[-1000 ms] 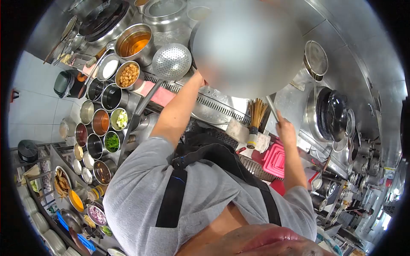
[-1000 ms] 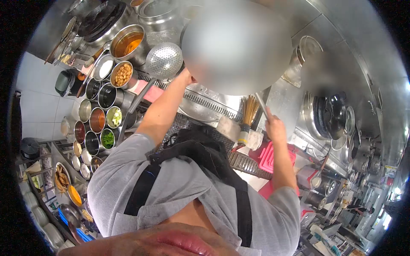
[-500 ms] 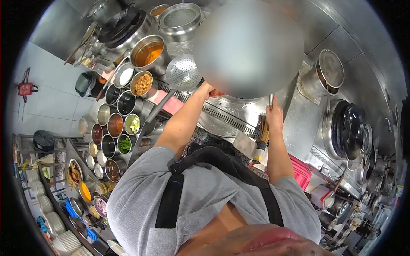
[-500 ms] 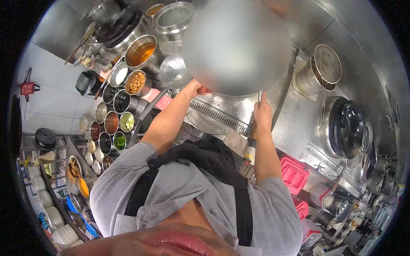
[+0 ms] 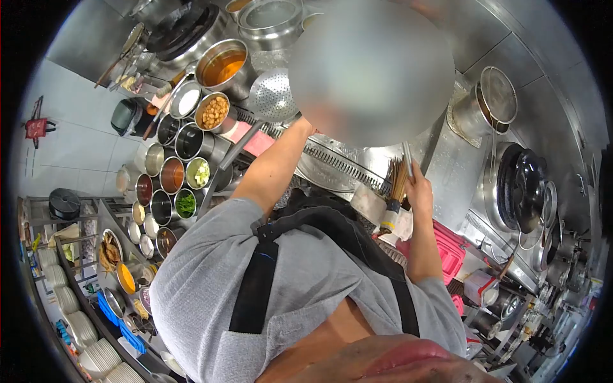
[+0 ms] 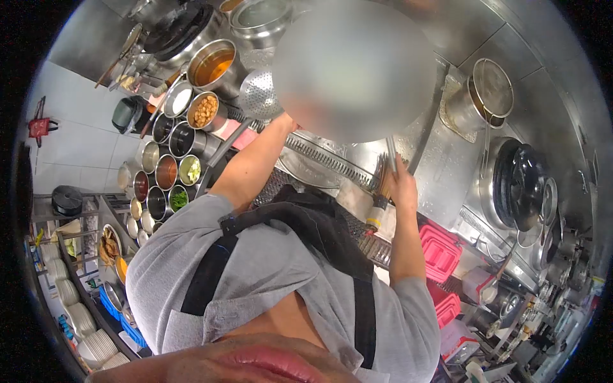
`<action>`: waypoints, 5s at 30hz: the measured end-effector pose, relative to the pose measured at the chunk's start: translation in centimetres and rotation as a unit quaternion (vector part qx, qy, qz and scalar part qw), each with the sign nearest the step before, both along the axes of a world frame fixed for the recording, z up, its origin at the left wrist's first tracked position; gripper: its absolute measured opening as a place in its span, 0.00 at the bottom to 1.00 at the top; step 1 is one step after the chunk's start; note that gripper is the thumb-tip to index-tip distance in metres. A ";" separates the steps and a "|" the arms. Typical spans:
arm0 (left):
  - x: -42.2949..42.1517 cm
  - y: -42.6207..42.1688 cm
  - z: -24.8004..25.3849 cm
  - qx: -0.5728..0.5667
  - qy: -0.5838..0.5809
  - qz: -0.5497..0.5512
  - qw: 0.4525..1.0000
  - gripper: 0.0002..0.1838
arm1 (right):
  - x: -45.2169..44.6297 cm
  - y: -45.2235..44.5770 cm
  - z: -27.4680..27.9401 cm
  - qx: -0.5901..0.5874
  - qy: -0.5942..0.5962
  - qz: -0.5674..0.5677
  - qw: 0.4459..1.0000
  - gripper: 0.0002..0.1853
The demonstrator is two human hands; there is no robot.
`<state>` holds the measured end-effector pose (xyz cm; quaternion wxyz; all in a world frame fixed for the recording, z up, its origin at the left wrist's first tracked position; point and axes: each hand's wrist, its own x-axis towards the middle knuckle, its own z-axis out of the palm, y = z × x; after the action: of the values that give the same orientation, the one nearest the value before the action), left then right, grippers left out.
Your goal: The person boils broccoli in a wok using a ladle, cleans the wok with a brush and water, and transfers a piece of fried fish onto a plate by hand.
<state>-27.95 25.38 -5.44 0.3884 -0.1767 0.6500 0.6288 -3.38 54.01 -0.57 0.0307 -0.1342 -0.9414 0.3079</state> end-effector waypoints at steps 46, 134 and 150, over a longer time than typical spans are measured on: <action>11.3 -18.3 -1.9 0.561 -0.220 0.146 0.784 0.09 | 10.1 -18.5 23.6 0.254 -0.043 0.076 0.963 0.35; 6.7 -16.1 -11.7 -0.383 0.274 -0.070 0.879 0.29 | -6.9 -6.1 12.4 -0.215 -0.091 0.064 0.970 0.33; 17.0 -23.4 -6.6 -0.329 0.303 -0.005 0.894 0.40 | -14.6 -41.3 9.6 -0.078 -0.004 0.517 0.852 0.27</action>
<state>-10.93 1.93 -12.08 0.0952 -0.0918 0.9070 0.3998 -17.95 12.66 9.05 -0.1474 0.3691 -0.8479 0.3509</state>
